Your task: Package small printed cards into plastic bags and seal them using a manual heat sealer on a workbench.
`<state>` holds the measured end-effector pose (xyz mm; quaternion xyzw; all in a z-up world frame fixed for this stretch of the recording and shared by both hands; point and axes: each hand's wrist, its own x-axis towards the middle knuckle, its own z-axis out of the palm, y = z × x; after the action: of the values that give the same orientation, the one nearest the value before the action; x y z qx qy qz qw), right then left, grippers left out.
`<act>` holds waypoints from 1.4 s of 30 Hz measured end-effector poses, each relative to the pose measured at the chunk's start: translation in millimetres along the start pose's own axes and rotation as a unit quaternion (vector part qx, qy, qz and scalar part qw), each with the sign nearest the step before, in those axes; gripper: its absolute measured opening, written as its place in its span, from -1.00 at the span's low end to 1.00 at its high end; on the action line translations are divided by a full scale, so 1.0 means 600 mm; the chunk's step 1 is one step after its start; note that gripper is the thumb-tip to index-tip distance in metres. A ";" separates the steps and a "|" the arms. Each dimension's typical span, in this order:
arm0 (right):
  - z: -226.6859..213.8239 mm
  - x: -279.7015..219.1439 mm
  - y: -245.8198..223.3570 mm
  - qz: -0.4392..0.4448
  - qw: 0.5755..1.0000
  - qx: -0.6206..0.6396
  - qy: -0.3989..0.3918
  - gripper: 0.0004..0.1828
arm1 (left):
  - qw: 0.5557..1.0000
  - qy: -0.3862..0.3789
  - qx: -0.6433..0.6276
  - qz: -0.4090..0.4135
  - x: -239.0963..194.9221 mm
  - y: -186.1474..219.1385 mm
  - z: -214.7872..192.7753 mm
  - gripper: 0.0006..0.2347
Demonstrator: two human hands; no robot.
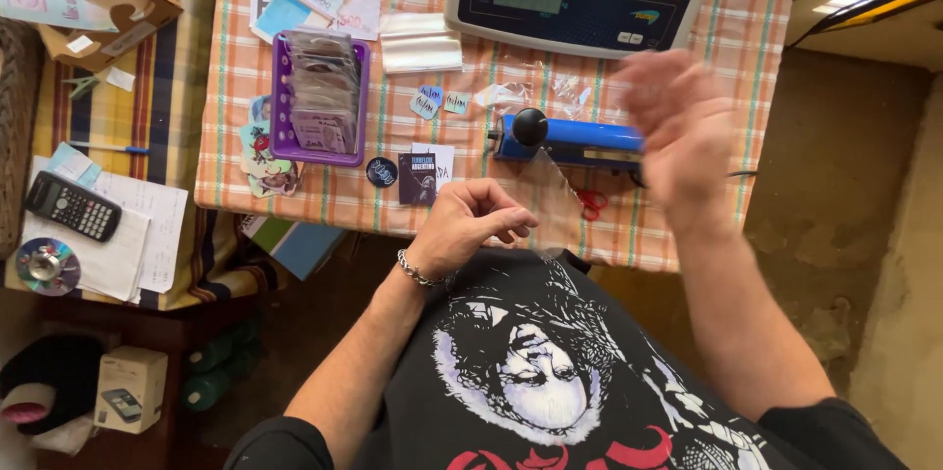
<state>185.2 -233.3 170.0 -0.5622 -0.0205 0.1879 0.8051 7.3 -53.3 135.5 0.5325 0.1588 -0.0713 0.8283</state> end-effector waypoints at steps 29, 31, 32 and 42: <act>-0.044 -0.120 0.145 0.107 0.986 0.021 -0.123 0.17 | 0.984 -0.075 -0.155 0.052 -0.009 -0.028 -0.058 -0.87; -0.005 -0.112 0.160 0.104 0.978 0.044 -0.175 0.28 | 0.983 -0.081 -0.155 0.050 -0.007 -0.028 -0.056 -0.87; 0.006 -0.106 0.168 0.091 0.994 0.003 -0.056 -0.26 | 0.983 -0.079 -0.160 0.048 -0.007 -0.031 -0.059 -0.87; -0.273 -0.116 0.258 0.011 0.982 -0.083 0.169 -0.30 | 0.969 -0.051 -0.229 0.080 -0.020 -0.070 -0.107 -0.86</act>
<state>117.5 -356.8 -19.2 -0.6507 0.1067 0.0970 0.7455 -28.1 -13.4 78.9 0.3351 0.0857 0.0062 0.9383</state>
